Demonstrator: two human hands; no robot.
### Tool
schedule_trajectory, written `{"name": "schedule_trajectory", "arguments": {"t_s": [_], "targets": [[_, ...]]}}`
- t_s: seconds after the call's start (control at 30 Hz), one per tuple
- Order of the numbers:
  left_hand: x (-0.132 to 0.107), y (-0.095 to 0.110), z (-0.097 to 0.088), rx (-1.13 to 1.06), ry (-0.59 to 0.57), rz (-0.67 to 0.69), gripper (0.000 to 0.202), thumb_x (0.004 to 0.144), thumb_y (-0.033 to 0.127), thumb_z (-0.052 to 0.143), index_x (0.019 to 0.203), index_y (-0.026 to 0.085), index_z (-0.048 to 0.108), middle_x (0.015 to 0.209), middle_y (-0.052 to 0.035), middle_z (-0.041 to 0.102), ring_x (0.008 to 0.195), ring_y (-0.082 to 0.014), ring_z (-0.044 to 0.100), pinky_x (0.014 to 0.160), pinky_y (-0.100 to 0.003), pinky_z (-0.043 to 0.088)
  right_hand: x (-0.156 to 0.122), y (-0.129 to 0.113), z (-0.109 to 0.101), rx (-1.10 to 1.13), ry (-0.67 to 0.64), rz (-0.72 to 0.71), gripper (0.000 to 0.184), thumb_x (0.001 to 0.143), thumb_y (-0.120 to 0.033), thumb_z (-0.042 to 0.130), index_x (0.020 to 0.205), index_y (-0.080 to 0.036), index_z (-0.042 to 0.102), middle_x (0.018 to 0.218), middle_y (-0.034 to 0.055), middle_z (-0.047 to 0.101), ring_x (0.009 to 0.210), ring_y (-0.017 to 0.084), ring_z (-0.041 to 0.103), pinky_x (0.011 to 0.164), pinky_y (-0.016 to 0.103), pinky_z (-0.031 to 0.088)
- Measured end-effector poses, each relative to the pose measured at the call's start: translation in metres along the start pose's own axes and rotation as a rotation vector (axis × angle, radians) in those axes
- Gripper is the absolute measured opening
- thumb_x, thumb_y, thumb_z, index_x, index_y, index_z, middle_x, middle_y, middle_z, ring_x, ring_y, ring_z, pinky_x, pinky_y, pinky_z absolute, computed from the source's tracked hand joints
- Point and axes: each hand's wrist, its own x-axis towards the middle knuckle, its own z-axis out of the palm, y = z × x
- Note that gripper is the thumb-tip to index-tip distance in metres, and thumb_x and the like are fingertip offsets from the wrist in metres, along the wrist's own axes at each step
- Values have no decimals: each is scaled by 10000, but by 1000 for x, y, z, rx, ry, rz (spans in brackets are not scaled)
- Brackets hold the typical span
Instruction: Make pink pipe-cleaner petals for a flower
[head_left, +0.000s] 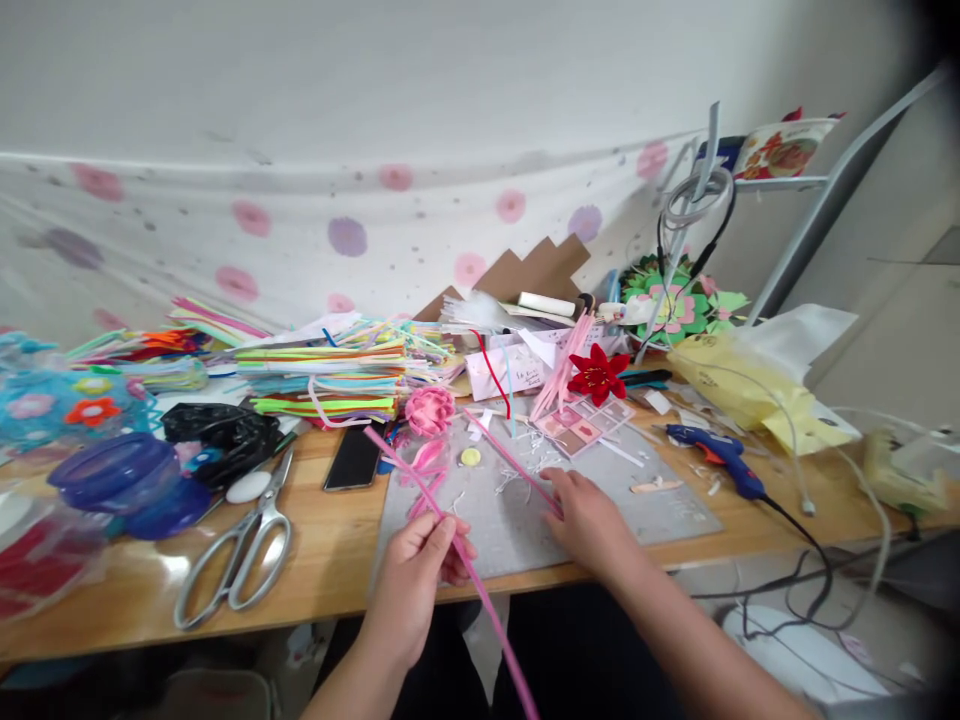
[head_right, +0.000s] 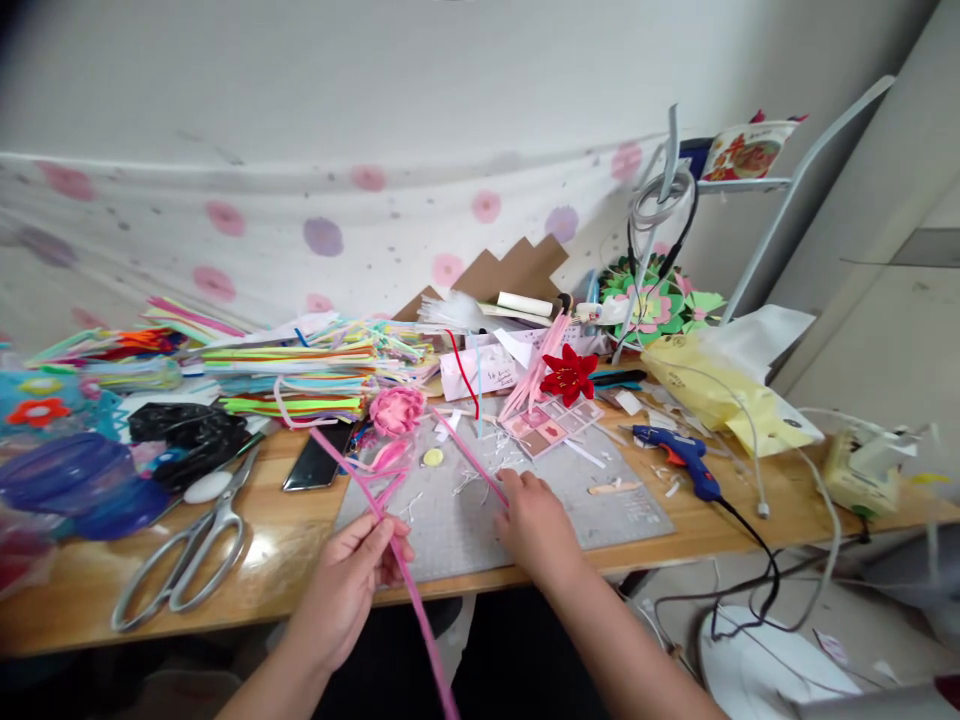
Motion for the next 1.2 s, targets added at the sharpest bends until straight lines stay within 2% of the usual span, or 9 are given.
{"name": "schedule_trajectory", "arguments": {"t_s": [0.17,0.3,0.37,0.43,0.6,0.83,1.0,1.13,1.2], "targets": [[-2,-4,7,52,-57,28,322,758,481,646,758,159,662,631,-46,655,532,-140,574,513,-255,460,14,4,16,3,-2,91,380,722,1,485,1075,-85,598,709,75,641,649,234,618,591,290,407],[-4,-4,16,-14,-77,22,321,769,449,654,764,128,665,671,-56,677,556,-140,600,532,-250,489,1,0,11,92,83,141,264,774,-66,511,1024,-132,562,728,27,621,651,173,601,614,252,427],[-5,-5,18,-81,-57,7,315,763,431,672,792,118,676,724,-83,701,598,-150,622,557,-253,502,-13,-10,10,225,136,96,185,811,-125,511,987,-160,555,776,17,611,668,142,589,639,229,446],[-6,-6,17,-171,-11,-26,319,749,416,697,826,107,686,754,-105,716,629,-156,635,575,-254,507,-30,-25,12,438,154,-38,136,817,-137,499,928,-178,565,758,5,587,651,128,566,624,218,445],[-11,-2,7,-349,89,-78,338,683,372,772,880,109,695,767,-113,729,612,-159,637,591,-280,521,-57,-51,23,631,26,-265,208,792,-52,463,880,-185,597,760,11,554,665,130,533,610,231,413],[-16,3,-3,-333,223,37,270,652,334,796,831,153,707,714,-64,704,618,-171,620,567,-286,520,-52,-48,22,684,-96,-249,224,809,-29,443,861,-172,607,783,29,533,699,143,531,617,244,408],[-10,1,-3,-251,215,17,318,636,294,809,905,146,723,778,-86,717,565,-136,590,548,-261,501,-45,-44,17,659,-198,-293,269,779,6,427,851,-159,627,795,44,532,703,151,536,614,246,417],[-7,0,2,-238,218,-5,260,585,284,839,780,149,732,695,-68,709,552,-127,587,533,-229,495,-39,-43,8,643,-266,-303,255,822,-36,437,899,-159,646,837,68,571,761,178,561,662,272,450],[-9,-2,5,-216,204,29,213,605,287,827,740,155,729,675,-50,698,566,-121,591,559,-220,500,-37,-45,5,666,-289,-314,223,858,-109,482,1006,-171,637,917,79,608,853,202,577,743,299,465]]}}
